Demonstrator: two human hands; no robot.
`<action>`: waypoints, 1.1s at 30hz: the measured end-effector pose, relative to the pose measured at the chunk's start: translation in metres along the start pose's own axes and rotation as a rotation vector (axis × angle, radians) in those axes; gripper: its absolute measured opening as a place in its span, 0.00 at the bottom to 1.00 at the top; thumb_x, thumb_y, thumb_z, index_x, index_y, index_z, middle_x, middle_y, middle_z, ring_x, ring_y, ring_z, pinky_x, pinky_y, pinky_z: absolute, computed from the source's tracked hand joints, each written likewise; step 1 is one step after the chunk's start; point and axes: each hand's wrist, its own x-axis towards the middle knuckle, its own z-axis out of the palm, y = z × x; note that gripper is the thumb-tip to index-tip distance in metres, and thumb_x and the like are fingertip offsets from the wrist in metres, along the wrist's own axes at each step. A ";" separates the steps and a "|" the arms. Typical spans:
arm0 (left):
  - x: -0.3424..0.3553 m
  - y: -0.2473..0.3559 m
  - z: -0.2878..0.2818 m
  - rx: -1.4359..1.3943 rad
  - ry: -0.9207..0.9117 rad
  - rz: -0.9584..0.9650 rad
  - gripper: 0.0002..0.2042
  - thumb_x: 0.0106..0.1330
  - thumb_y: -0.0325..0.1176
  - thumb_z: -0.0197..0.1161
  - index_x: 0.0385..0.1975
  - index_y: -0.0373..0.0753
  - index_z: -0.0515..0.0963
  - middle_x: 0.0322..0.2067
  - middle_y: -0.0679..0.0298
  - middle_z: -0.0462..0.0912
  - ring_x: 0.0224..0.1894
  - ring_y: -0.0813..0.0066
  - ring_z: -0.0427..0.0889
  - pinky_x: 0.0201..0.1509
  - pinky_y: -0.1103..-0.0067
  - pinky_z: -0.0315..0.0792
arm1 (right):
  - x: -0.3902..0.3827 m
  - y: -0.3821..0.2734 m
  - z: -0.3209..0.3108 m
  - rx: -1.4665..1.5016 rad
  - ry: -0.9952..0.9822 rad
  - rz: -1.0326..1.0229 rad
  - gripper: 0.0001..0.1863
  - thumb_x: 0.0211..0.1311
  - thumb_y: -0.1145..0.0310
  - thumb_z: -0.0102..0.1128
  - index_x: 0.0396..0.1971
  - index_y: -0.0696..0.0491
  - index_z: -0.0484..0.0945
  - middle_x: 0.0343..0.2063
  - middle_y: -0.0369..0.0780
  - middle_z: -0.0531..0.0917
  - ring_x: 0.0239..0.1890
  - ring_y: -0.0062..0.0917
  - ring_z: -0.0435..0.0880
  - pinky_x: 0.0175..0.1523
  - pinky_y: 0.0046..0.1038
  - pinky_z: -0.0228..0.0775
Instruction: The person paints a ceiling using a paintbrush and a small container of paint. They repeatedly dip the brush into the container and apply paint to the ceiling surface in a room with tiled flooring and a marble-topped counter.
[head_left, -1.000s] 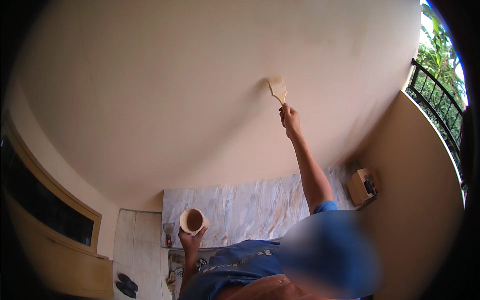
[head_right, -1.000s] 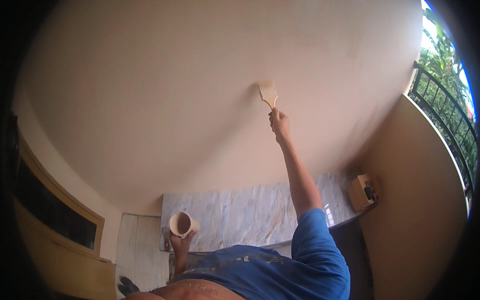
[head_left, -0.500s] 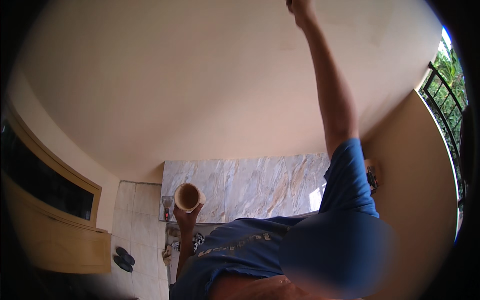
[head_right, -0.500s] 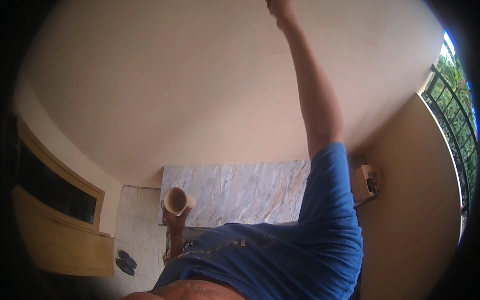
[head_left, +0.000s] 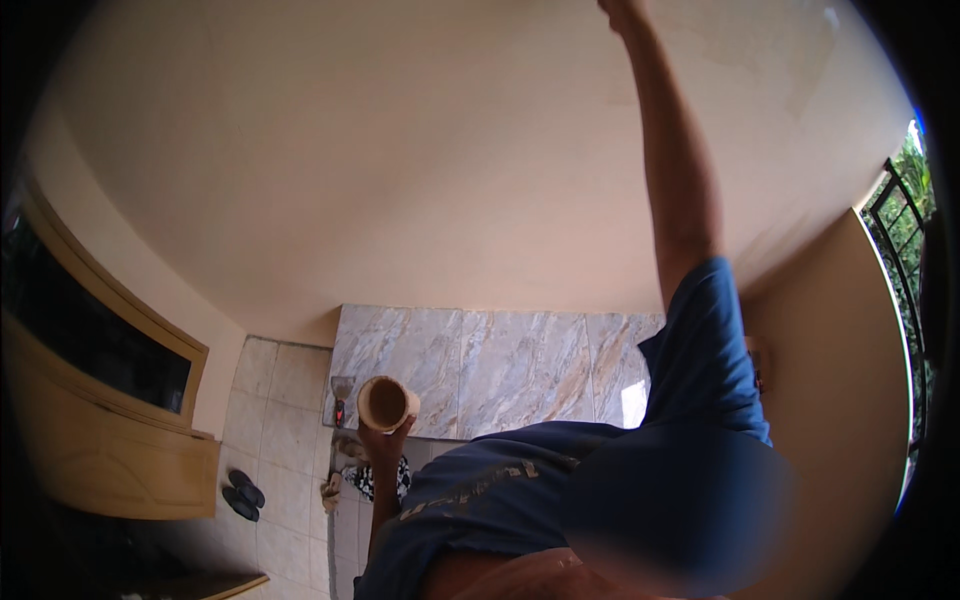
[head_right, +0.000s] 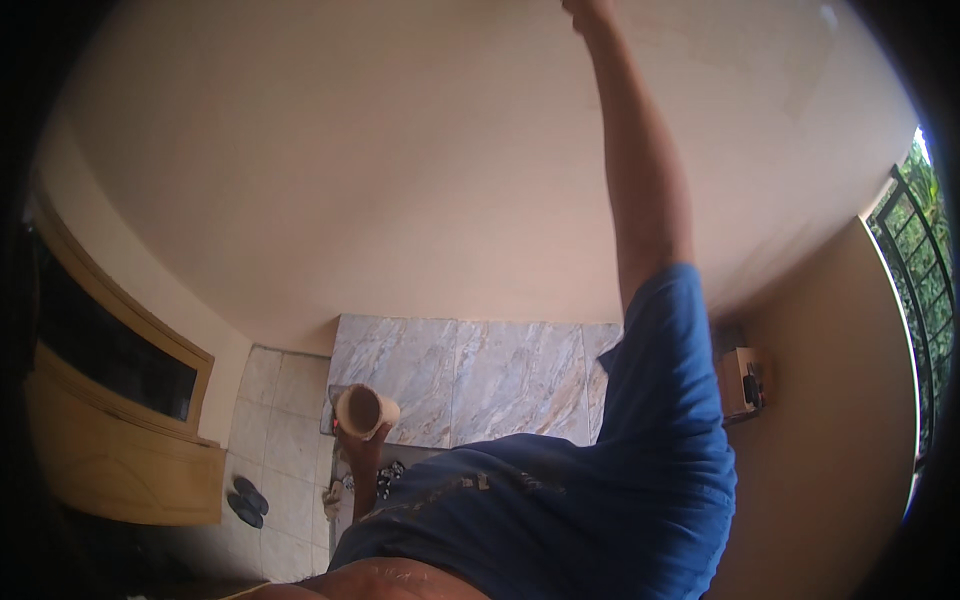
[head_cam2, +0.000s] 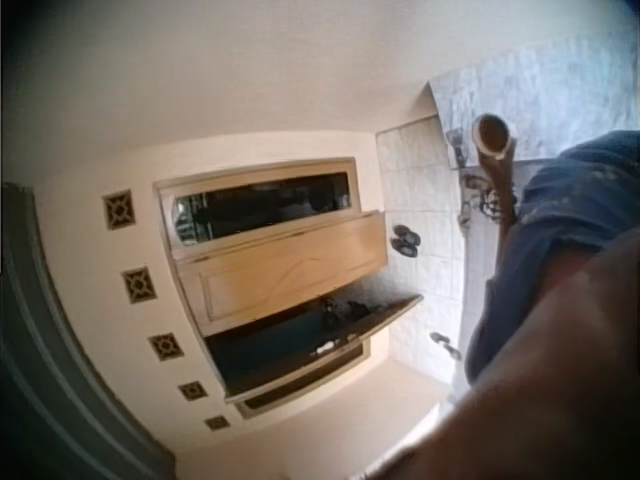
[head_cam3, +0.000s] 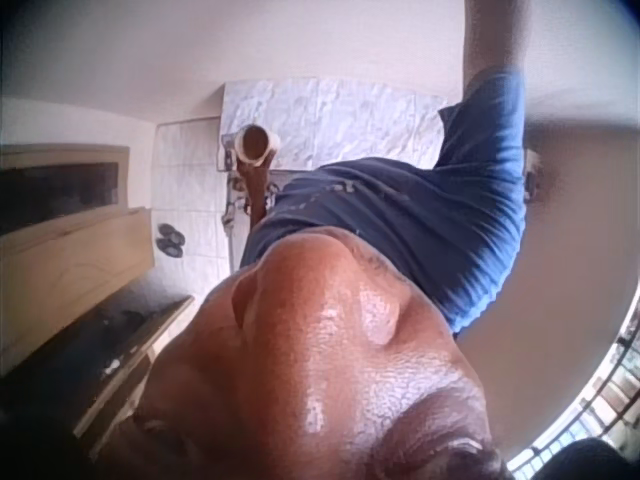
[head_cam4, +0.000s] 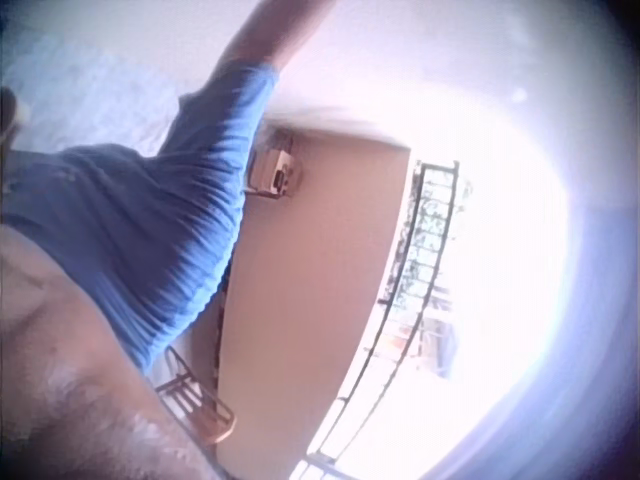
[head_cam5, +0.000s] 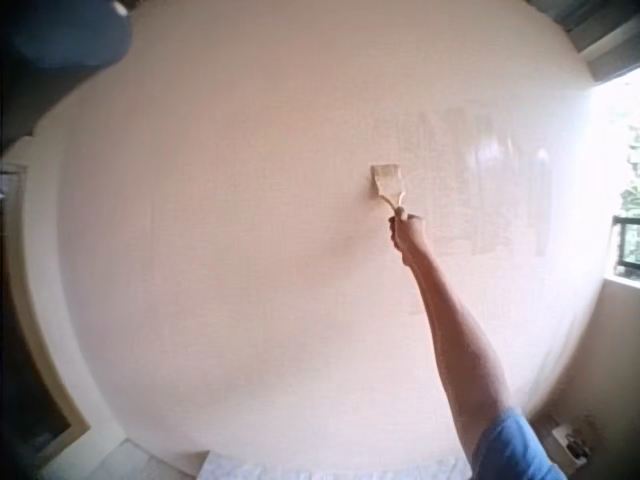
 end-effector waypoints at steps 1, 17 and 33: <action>-0.006 0.004 -0.008 0.036 0.041 -0.038 0.40 0.43 0.37 0.86 0.58 0.32 0.73 0.52 0.53 0.80 0.55 0.56 0.80 0.61 0.63 0.72 | -0.041 0.013 0.026 0.060 0.004 0.028 0.21 0.76 0.54 0.49 0.31 0.55 0.81 0.15 0.33 0.74 0.14 0.20 0.70 0.18 0.27 0.60; -0.002 0.020 0.013 -0.083 -0.034 0.128 0.30 0.46 0.29 0.85 0.50 0.29 0.78 0.45 0.55 0.86 0.46 0.65 0.86 0.51 0.71 0.78 | -0.289 0.120 -0.019 0.171 0.027 0.442 0.21 0.78 0.53 0.50 0.32 0.56 0.78 0.18 0.27 0.70 0.15 0.10 0.61 0.18 0.18 0.49; -0.019 0.013 0.009 -0.108 -0.055 0.110 0.26 0.49 0.31 0.84 0.46 0.29 0.79 0.43 0.55 0.86 0.44 0.64 0.86 0.50 0.71 0.77 | -0.368 0.127 -0.096 0.159 0.181 0.298 0.21 0.79 0.53 0.51 0.33 0.56 0.78 0.17 0.26 0.67 0.15 0.08 0.60 0.18 0.16 0.46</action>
